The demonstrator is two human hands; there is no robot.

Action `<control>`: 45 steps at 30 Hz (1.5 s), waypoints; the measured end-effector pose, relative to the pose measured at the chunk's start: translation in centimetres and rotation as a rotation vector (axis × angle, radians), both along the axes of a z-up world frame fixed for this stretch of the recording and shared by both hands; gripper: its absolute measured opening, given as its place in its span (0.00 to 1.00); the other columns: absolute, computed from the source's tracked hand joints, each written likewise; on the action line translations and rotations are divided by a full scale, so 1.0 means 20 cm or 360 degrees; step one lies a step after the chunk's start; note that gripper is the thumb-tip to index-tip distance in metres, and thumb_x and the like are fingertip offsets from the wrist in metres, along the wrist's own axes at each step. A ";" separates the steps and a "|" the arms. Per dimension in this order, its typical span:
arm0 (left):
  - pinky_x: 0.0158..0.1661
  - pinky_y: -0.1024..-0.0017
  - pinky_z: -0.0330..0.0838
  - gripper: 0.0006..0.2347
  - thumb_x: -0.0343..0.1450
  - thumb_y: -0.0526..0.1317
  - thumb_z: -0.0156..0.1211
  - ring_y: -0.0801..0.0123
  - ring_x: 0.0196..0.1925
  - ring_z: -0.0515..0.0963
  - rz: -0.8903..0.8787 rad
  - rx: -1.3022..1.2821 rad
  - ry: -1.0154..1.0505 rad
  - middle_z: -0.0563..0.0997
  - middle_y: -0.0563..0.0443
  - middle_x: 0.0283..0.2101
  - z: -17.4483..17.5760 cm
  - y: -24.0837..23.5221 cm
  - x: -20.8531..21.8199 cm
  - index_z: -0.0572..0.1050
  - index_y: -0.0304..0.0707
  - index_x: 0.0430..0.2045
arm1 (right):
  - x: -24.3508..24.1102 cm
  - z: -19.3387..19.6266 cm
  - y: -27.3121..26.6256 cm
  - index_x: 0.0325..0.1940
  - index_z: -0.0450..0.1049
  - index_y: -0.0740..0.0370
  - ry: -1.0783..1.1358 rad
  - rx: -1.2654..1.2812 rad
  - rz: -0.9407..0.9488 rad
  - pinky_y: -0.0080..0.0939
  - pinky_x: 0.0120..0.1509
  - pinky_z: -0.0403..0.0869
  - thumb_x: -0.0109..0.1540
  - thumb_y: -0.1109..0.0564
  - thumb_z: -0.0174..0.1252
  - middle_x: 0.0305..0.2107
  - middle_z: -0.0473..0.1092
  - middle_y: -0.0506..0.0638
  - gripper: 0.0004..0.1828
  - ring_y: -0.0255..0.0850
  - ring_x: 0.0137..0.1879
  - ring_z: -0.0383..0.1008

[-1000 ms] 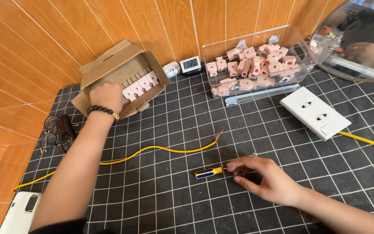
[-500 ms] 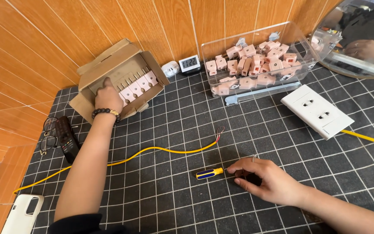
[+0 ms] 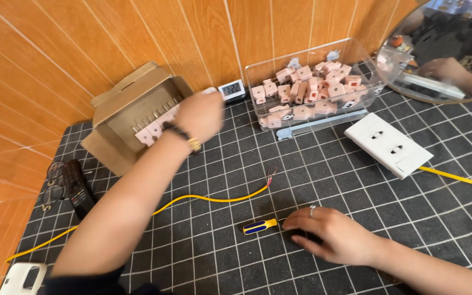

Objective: Assembling an electrical plug by stripping wires and connecting them to terminals using a screwdriver.

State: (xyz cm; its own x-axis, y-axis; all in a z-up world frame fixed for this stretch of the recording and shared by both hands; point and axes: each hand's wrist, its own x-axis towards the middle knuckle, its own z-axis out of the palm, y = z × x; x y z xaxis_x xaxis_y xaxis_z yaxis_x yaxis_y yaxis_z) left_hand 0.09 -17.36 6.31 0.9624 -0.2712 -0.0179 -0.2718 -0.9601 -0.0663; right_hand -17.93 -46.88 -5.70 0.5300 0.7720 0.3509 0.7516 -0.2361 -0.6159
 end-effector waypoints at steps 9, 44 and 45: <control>0.43 0.65 0.80 0.10 0.72 0.30 0.54 0.65 0.39 0.82 -0.0349 -0.0036 0.0532 0.84 0.55 0.41 -0.16 -0.59 0.44 0.83 0.46 0.29 | -0.02 0.06 0.02 0.51 0.76 0.66 -0.0302 -0.0040 0.0242 0.52 0.54 0.76 0.71 0.55 0.52 0.45 0.76 0.57 0.12 0.52 0.49 0.78; 0.39 0.71 0.77 0.14 0.82 0.40 0.39 0.63 0.40 0.76 -0.1120 -0.0511 0.0025 0.77 0.40 0.47 0.14 -0.35 -1.01 0.73 0.29 0.50 | 0.08 -0.09 -0.09 0.52 0.69 0.74 0.2773 0.1265 0.0094 0.36 0.25 0.75 0.72 0.47 0.42 0.26 0.70 0.65 0.24 0.52 0.29 0.77; 0.54 0.62 0.77 0.14 0.81 0.33 0.49 0.49 0.58 0.79 -0.1457 -0.0303 -0.0656 0.79 0.32 0.58 0.18 -0.26 -1.11 0.74 0.22 0.59 | 0.07 -0.09 -0.09 0.53 0.69 0.78 0.2748 0.1231 0.0071 0.38 0.27 0.74 0.71 0.56 0.47 0.26 0.69 0.65 0.18 0.50 0.27 0.74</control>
